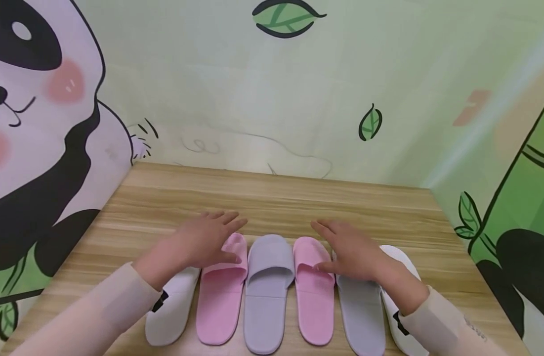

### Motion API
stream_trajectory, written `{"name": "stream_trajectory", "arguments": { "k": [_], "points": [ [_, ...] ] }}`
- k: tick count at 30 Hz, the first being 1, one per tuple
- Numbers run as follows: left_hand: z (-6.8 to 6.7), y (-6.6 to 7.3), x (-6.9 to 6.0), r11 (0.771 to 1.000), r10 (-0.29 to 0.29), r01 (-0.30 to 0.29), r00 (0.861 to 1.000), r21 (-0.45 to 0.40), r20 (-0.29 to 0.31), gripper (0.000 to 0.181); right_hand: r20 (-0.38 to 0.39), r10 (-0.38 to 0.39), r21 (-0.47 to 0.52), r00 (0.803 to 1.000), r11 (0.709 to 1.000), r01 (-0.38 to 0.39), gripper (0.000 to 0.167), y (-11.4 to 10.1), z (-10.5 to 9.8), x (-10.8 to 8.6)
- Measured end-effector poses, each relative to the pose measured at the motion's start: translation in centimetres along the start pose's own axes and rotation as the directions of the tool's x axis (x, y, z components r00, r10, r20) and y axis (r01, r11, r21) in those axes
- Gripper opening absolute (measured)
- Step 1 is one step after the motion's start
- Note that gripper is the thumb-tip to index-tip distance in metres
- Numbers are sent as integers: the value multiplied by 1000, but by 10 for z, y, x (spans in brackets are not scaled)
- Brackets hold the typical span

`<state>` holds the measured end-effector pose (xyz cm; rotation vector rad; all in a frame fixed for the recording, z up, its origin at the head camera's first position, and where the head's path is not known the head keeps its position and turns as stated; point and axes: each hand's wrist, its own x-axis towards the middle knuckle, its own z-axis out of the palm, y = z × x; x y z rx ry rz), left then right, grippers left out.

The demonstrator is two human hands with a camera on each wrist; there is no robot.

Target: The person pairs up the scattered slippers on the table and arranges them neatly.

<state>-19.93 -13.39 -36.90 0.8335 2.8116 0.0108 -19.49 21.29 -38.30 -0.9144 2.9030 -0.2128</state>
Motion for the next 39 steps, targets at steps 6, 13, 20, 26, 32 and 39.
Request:
{"name": "stream_trajectory", "arguments": {
  "k": [6,13,20,26,32,39],
  "points": [
    [14,9,-17,997,12,-14,1000,-71,-24,84,29,-17,-3,999,1000,17,97,-17,10,-11],
    [27,24,-36,992,38,-41,999,-121,-28,97,47,4,21,999,1000,-5,104,-35,22,-22],
    [40,40,-43,989,12,-9,1000,-144,24,132,84,61,41,995,997,-65,117,-52,34,-29],
    [54,46,-44,995,-20,25,999,-98,49,145,82,74,25,994,997,-77,131,-59,46,-33],
    [70,52,-47,999,32,-32,999,9,-29,146,86,83,-32,993,996,-81,148,-64,57,-35],
    [74,50,-44,1000,10,-10,999,10,-37,152,79,66,-60,995,996,-61,152,-64,59,-31]
  ]
}}
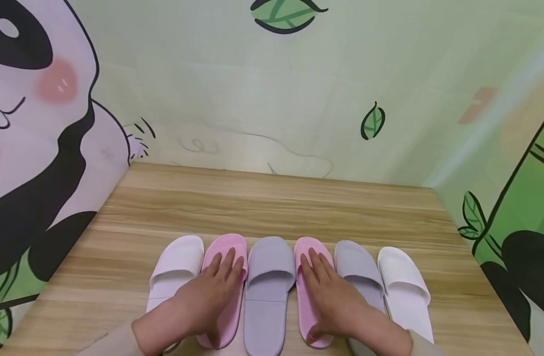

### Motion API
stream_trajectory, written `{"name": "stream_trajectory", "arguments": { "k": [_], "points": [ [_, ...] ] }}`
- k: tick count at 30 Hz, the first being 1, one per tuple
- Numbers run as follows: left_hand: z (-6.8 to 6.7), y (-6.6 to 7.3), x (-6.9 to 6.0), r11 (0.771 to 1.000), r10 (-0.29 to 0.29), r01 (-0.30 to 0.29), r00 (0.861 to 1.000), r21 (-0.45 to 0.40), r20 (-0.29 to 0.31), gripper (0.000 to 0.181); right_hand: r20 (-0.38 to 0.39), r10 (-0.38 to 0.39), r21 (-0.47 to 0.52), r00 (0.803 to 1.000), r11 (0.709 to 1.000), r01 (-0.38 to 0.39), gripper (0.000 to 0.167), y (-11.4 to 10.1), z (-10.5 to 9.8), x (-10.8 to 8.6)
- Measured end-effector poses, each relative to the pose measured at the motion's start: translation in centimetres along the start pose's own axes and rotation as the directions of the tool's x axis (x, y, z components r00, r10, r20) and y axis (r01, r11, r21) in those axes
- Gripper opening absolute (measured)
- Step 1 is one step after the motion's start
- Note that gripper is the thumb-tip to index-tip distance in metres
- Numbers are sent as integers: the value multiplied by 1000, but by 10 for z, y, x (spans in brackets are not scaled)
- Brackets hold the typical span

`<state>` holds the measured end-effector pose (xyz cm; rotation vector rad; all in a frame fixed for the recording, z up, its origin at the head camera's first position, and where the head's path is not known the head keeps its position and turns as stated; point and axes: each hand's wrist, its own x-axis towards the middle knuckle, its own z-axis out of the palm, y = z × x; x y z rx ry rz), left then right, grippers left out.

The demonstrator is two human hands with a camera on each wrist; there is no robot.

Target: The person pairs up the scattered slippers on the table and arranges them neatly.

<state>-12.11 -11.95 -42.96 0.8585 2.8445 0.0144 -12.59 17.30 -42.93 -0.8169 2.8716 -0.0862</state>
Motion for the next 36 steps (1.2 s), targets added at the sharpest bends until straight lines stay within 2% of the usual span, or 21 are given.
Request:
{"name": "stream_trajectory", "arguments": {
  "k": [12,21,27,33,36],
  "points": [
    [-9,-9,17,1000,-3,5,999,-28,52,150,33,49,30,998,998,-50,150,8,-5,17],
    [-18,-14,33,1000,-25,24,996,15,85,150,44,53,16,998,998,-54,149,18,-5,32],
    [-22,-19,45,999,-33,30,995,27,95,147,76,70,41,995,996,-73,146,22,-9,40],
    [-26,-24,56,993,-14,-6,985,118,171,140,111,104,77,988,991,-113,145,26,-12,48],
    [-28,-28,64,991,-15,-13,977,131,211,142,124,109,97,986,988,-121,144,27,-14,51]
  ]
}}
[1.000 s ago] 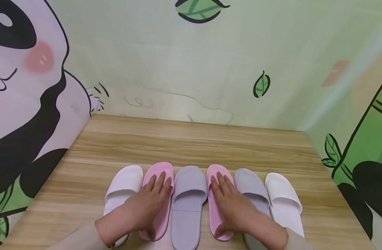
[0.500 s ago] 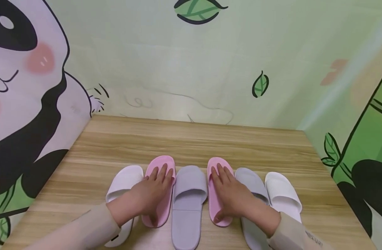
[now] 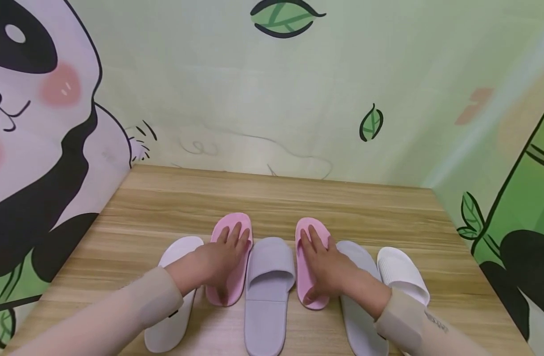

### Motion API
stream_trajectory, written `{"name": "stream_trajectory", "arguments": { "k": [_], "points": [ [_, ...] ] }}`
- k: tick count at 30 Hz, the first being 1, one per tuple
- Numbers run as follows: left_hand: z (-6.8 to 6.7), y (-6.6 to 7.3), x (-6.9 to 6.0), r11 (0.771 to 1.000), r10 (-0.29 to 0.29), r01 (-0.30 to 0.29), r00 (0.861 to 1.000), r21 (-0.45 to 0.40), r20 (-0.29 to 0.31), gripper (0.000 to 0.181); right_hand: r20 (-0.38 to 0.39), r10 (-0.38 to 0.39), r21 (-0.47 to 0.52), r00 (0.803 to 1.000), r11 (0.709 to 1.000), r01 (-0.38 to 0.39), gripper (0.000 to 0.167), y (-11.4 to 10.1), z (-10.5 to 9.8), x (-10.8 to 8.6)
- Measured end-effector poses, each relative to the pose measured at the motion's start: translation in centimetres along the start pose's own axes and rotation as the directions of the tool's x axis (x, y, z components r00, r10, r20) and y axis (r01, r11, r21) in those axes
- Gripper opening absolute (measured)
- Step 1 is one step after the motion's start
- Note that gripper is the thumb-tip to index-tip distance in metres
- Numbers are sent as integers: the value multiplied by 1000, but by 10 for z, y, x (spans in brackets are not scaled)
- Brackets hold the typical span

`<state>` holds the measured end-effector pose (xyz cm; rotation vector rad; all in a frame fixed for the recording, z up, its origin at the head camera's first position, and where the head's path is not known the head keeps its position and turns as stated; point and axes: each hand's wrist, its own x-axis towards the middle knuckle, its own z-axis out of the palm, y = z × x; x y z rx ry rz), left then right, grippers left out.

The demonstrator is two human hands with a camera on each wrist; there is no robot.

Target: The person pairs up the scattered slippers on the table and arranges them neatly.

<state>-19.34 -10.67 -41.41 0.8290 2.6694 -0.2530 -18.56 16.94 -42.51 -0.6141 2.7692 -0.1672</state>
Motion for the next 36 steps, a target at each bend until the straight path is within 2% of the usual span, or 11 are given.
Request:
{"name": "stream_trajectory", "arguments": {
  "k": [4,8,15,20,25,32,36],
  "points": [
    [-3,-8,10,1000,11,-11,999,6,38,143,21,9,20,1000,1000,-9,144,1,-3,5],
    [-6,-14,19,999,25,-27,998,38,50,141,36,11,26,999,1000,-12,144,3,-6,11],
    [-10,-22,33,1000,6,-5,998,-14,65,144,40,-17,-16,999,1000,18,144,9,-9,23],
    [-12,-27,43,1000,-2,4,996,-16,94,143,47,-8,-12,999,1000,9,145,13,-11,32],
    [-13,-33,53,1000,9,-8,996,-10,84,143,64,1,0,998,1000,-1,145,17,-13,40],
    [-16,-39,64,999,-12,16,996,-39,89,144,78,14,40,997,999,-17,144,22,-17,50],
    [-19,-43,69,998,-15,20,996,-56,90,146,83,12,24,996,1000,-14,144,25,-20,57]
  ]
}}
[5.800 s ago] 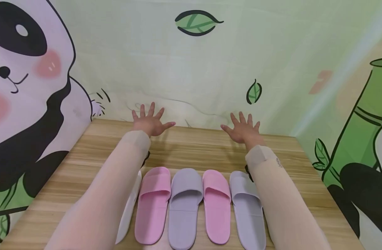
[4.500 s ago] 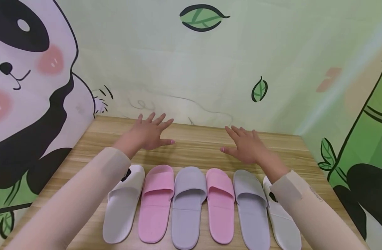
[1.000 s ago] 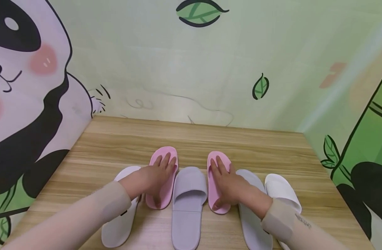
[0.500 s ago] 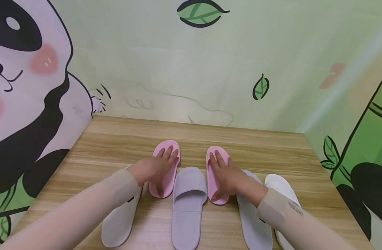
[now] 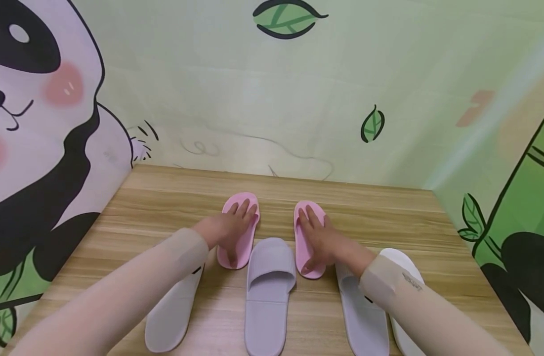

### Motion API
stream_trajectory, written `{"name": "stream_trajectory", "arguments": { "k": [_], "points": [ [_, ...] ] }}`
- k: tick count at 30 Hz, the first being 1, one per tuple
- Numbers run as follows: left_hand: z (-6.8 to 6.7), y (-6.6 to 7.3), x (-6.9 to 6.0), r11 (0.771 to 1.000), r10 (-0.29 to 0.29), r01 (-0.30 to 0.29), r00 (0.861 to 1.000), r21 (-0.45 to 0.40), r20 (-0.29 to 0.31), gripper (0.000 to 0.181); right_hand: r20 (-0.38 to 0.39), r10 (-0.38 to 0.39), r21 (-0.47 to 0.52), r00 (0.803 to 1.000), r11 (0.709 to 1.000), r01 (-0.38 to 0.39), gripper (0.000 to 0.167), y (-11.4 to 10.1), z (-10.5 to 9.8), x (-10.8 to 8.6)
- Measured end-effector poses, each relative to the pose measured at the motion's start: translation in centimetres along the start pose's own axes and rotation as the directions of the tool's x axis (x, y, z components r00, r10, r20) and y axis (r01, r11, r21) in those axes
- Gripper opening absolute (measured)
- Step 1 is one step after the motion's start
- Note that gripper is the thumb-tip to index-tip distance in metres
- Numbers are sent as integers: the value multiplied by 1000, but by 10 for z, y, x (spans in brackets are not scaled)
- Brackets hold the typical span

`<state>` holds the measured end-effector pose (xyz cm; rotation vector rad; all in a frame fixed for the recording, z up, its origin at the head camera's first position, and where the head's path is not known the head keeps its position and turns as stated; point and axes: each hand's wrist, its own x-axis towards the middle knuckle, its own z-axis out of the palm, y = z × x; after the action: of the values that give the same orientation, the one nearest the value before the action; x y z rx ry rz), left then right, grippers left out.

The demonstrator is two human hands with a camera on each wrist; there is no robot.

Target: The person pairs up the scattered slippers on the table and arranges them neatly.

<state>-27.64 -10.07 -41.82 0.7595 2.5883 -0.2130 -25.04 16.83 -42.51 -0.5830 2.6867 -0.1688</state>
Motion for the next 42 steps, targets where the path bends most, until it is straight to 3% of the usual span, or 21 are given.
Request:
{"name": "stream_trajectory", "arguments": {
  "k": [8,17,25,33,42],
  "points": [
    [-8,-4,6,1000,-13,12,1000,-29,-13,144,16,8,-25,1000,1000,-8,145,3,-5,13],
    [-16,-5,9,996,-26,21,998,-89,-57,143,34,66,-16,997,998,-66,146,6,-10,22],
    [-21,-9,18,989,-62,55,997,-140,-45,146,43,49,-22,998,999,-48,147,10,-14,34],
    [-29,-10,16,987,-82,72,995,-141,-62,141,30,12,-37,999,999,-11,144,15,-18,42],
    [-28,-17,26,980,-127,114,990,-164,-68,143,38,46,54,998,997,-48,140,21,-24,51]
  ]
}}
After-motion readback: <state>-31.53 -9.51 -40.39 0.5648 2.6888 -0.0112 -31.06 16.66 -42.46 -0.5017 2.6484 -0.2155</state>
